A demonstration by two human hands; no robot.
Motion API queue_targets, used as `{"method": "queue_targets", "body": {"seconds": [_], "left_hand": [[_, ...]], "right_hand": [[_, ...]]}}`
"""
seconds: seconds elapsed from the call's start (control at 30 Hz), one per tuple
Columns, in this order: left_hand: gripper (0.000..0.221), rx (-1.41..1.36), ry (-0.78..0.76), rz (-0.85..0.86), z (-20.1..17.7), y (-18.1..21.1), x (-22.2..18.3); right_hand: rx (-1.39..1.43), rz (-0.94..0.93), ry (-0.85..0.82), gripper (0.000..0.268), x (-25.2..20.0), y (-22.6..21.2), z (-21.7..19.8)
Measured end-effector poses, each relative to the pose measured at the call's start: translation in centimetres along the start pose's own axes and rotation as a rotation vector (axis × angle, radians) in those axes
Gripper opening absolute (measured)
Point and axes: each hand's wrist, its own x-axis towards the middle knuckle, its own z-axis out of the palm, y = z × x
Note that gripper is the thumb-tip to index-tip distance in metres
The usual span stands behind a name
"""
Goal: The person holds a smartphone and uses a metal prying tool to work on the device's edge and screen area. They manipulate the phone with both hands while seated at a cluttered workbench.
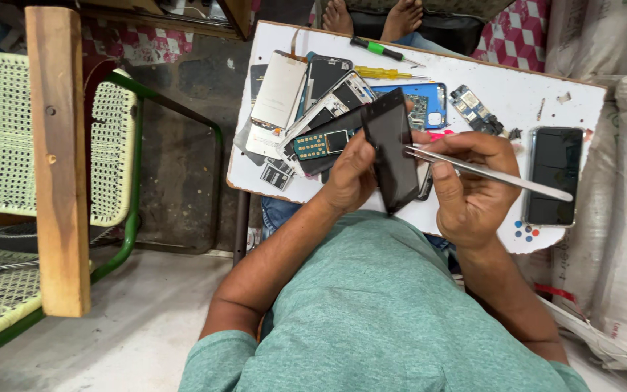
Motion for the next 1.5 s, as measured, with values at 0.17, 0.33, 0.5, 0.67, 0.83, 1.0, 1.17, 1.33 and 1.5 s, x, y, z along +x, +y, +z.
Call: {"method": "queue_targets", "body": {"seconds": [0.17,0.33,0.5,0.67,0.83,1.0,1.17,1.33,1.5], "left_hand": [[0.094,-0.254,-0.064,-0.077,-0.5,0.5,0.0],[0.095,-0.277,-0.098,-0.103,-0.3,0.3,-0.2],[0.09,-0.275,-0.117,-0.101,-0.3,-0.2,0.1],[0.084,-0.098,-0.063,-0.151,-0.5,-1.1,-0.2],[0.079,-0.05,-0.094,-0.168,-0.4,-1.9,-0.2],[0.079,0.013,-0.097,-0.186,-0.4,-2.2,-0.2],[0.079,0.019,-0.081,-0.209,-0.3,-2.3,-0.3],[0.078,-0.008,-0.087,-0.213,-0.4,-2.5,-0.3],[0.076,0.006,-0.079,-0.207,-0.6,-2.9,-0.3]], "right_hand": [[-0.062,0.066,0.031,0.028,0.0,0.7,-1.1],[-0.031,0.113,0.051,0.034,-0.2,1.3,-2.2],[0.021,0.096,0.065,0.034,0.4,1.3,-2.1],[0.021,0.004,0.015,0.021,1.9,1.3,-1.7],[0.03,0.05,-0.059,0.016,2.9,1.2,-1.1],[-0.008,0.065,-0.072,0.017,2.9,1.3,-0.9],[-0.015,0.066,-0.064,0.019,2.6,1.6,-0.9],[-0.018,0.049,-0.045,0.018,2.4,1.9,-0.8],[-0.042,0.043,-0.033,0.018,2.3,2.2,-0.7]]}}
